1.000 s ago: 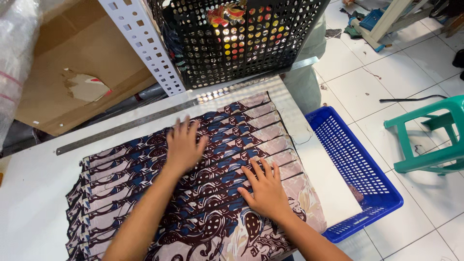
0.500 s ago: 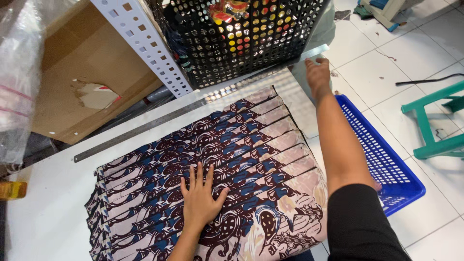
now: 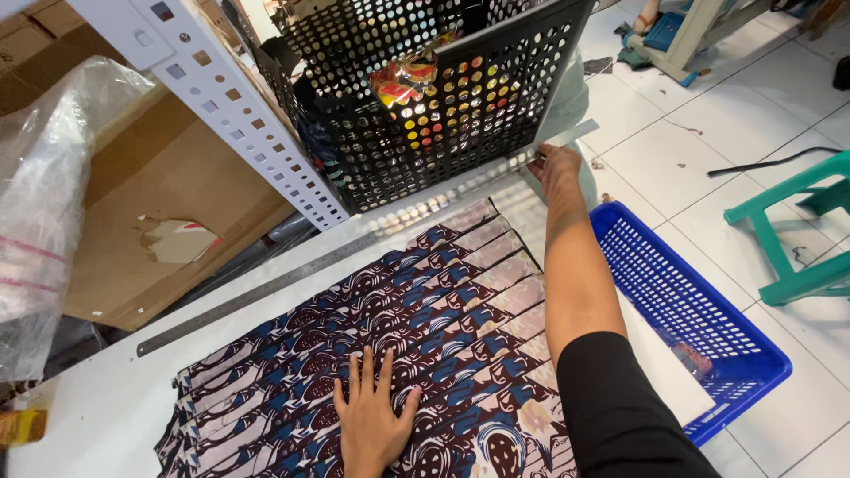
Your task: The person aligns a metal ruler on a stack of patterned fabric and uses a white marker to draw straight lines along the ruler edge. The person repeatedly repositions the ruler and marks multiple parallel lines across the fabric stack.
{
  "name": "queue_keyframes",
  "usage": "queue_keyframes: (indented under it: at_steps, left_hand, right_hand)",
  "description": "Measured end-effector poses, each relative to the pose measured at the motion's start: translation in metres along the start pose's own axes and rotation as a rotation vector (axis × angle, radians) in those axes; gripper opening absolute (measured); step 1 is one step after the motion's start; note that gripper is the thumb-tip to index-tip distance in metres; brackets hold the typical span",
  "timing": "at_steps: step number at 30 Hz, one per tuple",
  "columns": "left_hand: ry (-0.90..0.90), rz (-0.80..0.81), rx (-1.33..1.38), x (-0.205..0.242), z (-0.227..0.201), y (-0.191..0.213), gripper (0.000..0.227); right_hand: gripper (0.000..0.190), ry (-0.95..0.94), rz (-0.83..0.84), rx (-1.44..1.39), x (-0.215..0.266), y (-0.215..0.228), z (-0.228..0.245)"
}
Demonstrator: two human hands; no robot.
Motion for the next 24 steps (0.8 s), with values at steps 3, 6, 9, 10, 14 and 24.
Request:
queue_keyframes:
  at_steps: [3,6,9,10,14,24]
  left_hand:
    - [0.017,0.012,-0.011,0.003,0.000,-0.002,0.082]
    - [-0.002,-0.007,-0.022,0.002,0.001,-0.001,0.081]
    - [-0.025,-0.030,-0.001,0.006,0.001,-0.001,0.079]
    - [-0.034,-0.041,0.012,0.007,0.000,-0.001,0.078]
    - [-0.075,-0.079,0.026,0.008,0.002,-0.002,0.078]
    - [-0.179,-0.187,0.411,-0.015,0.037,-0.016,0.078]
  right_hand:
    - [0.023,0.100,0.136,-0.111,0.021,0.024,0.009]
    - [0.030,0.012,0.317,-0.116,0.047,0.045,0.016]
    - [0.031,0.192,0.280,-0.198,0.075,0.057,0.021]
    - [0.030,0.161,0.258,-0.244,0.082,0.059,0.020]
    - [0.030,0.114,0.247,-0.385,0.111,0.056,0.014]
    - [0.022,0.026,0.348,-0.481,0.197,0.057,-0.008]
Point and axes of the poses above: each hand's wrist, its own x-axis away from the middle knuckle, its own y-axis out of the back of the hand, z = x × y, the point moved 3 cm from there along -x, towards the middle knuckle, and after that the axes turned 14 degrees about x, right-handed, at the moved point
